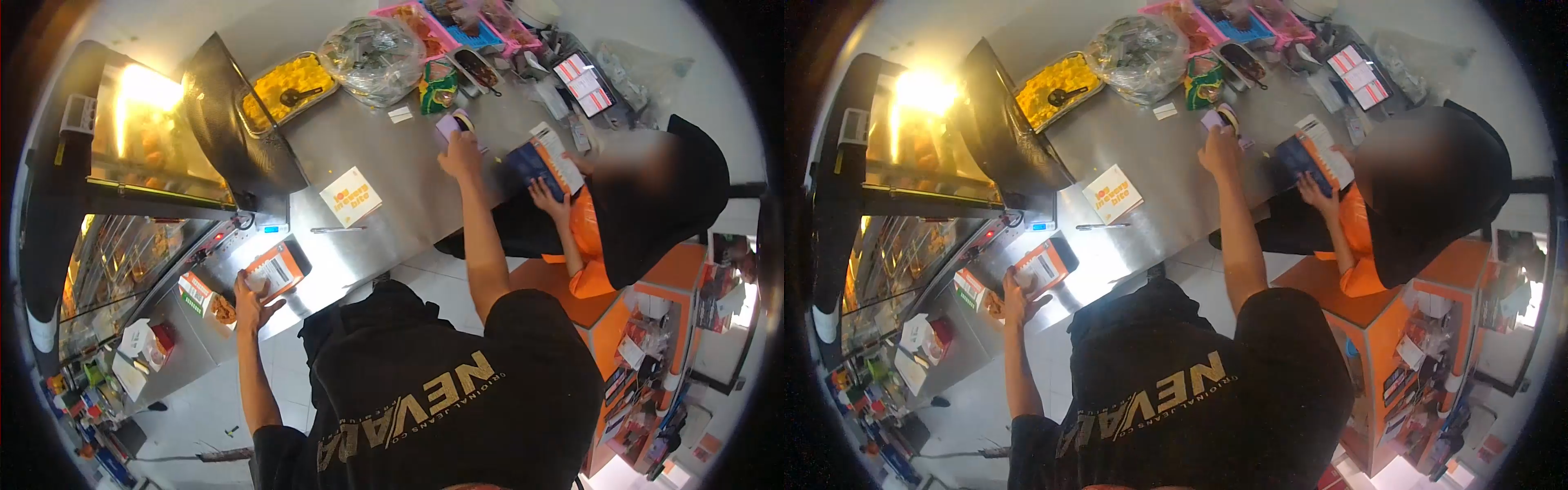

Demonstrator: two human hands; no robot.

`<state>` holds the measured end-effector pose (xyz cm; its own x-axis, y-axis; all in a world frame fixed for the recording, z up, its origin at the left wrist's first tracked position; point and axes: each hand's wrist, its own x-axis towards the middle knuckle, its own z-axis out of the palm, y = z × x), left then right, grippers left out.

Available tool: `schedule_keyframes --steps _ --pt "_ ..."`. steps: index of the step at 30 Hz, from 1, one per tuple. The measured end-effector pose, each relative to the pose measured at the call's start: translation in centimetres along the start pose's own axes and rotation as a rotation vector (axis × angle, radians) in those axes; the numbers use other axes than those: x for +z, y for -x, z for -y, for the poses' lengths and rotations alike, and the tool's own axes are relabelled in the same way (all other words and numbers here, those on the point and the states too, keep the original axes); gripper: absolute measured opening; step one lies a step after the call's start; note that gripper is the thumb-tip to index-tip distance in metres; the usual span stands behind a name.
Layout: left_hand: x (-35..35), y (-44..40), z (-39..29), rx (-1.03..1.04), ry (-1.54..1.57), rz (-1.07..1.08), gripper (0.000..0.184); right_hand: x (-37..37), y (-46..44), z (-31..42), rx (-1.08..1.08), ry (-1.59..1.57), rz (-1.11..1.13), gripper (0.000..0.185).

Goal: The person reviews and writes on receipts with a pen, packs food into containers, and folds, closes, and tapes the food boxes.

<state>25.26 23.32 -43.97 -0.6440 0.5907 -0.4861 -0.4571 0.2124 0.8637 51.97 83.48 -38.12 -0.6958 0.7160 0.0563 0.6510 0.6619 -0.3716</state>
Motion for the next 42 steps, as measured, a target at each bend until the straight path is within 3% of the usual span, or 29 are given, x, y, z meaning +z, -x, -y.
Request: schedule_keyframes --steps 3,5,7,10,13,16,17,19,22,25,27,29,32,35,38,39,42 --pt "5.3 1.8 -5.8 -0.159 0.178 -0.143 0.067 2.0 0.7 6.2 -0.427 -0.12 0.145 0.11" --pt "4.8 1.6 -5.3 -0.089 0.0 -0.149 0.063 0.7 0.6 13.0 -0.533 -0.165 0.349 0.134" --pt "2.5 0.6 -3.1 0.024 -0.27 -0.106 0.062 -1.3 -0.3 18.8 -0.674 0.11 0.632 0.135" --pt "1.0 0.5 -1.7 0.231 -0.846 -0.037 0.064 4.4 0.5 21.5 -0.945 0.5 0.634 0.128" --pt "4.3 2.0 -6.0 0.324 -1.254 -0.012 0.064 7.2 2.2 20.6 -1.001 0.428 0.44 0.116" --pt "4.3 1.7 -4.9 0.186 -0.724 -0.016 0.059 6.7 2.5 19.6 -0.949 0.418 0.527 0.105" --pt "4.0 1.9 -5.3 0.271 -1.02 -0.004 0.058 6.2 2.6 18.8 -0.894 0.41 0.555 0.098" --pt "3.7 1.8 -4.9 0.325 -1.177 0.004 0.057 5.0 3.4 16.0 -0.793 0.391 0.612 0.083" --pt "3.2 1.7 -4.4 0.357 -1.279 0.012 0.057 3.5 4.1 8.8 -0.564 0.261 0.534 0.094" --pt "5.0 2.7 -6.7 0.462 -1.545 0.034 0.057 -1.7 4.3 1.7 -0.277 0.273 0.624 0.105" --pt "5.0 2.6 -6.6 0.432 -1.486 0.04 0.057 -3.6 5.7 -2.4 -0.162 0.378 0.475 0.106" --pt "4.5 2.5 -6.3 0.427 -1.481 0.049 0.058 -4.5 7.0 -6.2 0.037 0.233 0.445 0.103" --pt "4.1 2.1 -5.7 0.466 -1.545 0.044 0.058 -4.7 8.1 -11.0 0.137 0.355 0.298 0.102" --pt "4.8 2.8 -6.5 0.469 -1.568 0.037 0.059 -8.0 6.4 -12.6 0.337 0.357 0.356 0.106" --pt "5.6 2.7 -7.3 0.429 -1.53 0.063 0.059 -8.2 1.9 -17.6 0.423 0.388 0.426 0.111" --pt "5.7 2.7 -7.4 0.435 -1.531 0.057 0.06 -8.6 0.4 -17.8 0.444 0.284 0.409 0.125" --pt "5.4 3.0 -7.4 0.445 -1.537 0.083 0.06 -9.4 -1.8 -16.7 0.255 0.582 0.265 0.141"
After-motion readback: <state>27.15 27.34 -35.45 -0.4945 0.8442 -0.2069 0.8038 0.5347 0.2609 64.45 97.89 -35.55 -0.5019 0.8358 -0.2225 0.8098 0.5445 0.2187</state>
